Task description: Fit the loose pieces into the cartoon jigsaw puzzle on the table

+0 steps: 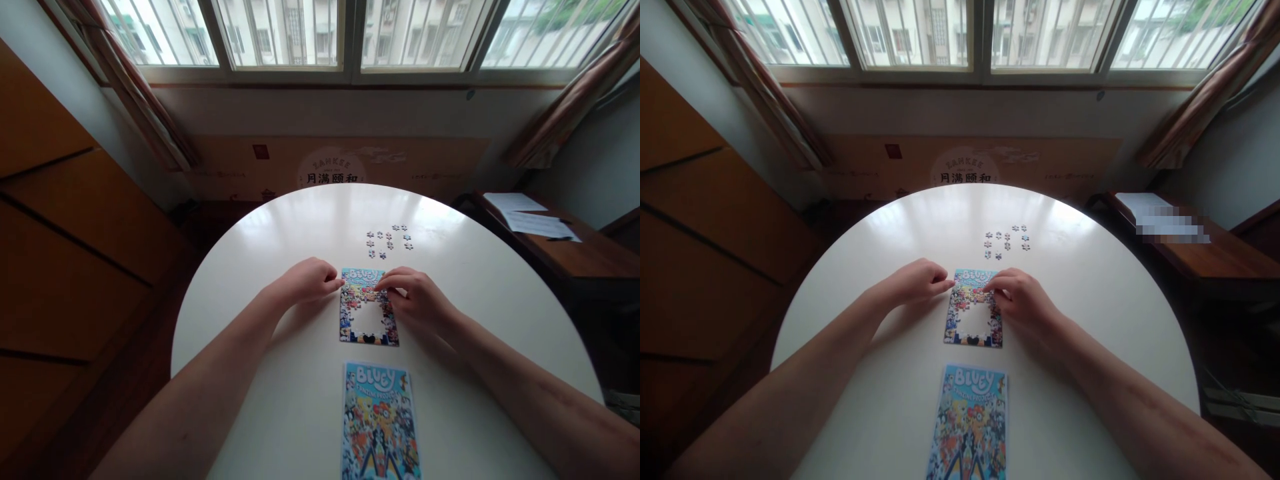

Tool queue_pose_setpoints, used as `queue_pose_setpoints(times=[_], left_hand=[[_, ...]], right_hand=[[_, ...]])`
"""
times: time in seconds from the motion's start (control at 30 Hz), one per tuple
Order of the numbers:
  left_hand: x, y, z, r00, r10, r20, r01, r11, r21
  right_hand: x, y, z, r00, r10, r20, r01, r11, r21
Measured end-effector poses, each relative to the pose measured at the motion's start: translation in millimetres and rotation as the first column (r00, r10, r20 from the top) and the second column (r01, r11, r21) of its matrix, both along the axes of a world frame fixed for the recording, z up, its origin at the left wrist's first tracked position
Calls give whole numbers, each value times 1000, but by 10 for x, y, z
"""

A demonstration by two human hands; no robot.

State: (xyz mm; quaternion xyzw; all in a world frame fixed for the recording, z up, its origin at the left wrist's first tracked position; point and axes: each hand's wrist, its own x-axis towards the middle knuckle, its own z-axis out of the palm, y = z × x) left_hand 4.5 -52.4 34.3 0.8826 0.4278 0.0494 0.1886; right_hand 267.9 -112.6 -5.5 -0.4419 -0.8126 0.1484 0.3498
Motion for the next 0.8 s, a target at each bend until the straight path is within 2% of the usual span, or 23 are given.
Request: queue_pose_setpoints(times=[0.27,0.5,0.63,0.8], left_hand=[[55,4,5,994,-7,113,-14,984,180],[51,39,-28,964,9,264,-86,956,282],[44,72,-75,918,-40,394,-108,931,347],[45,83,-94,898,-79,434,-135,887,441]], right_hand=[[23,-33,74,997,-65,-42,67,996,59],[36,-29,78,989,-123,-82,130,988,80],[41,-33,67,983,-144,-117,156,982,105],[43,-32,74,981,-146,-126,160,982,102]])
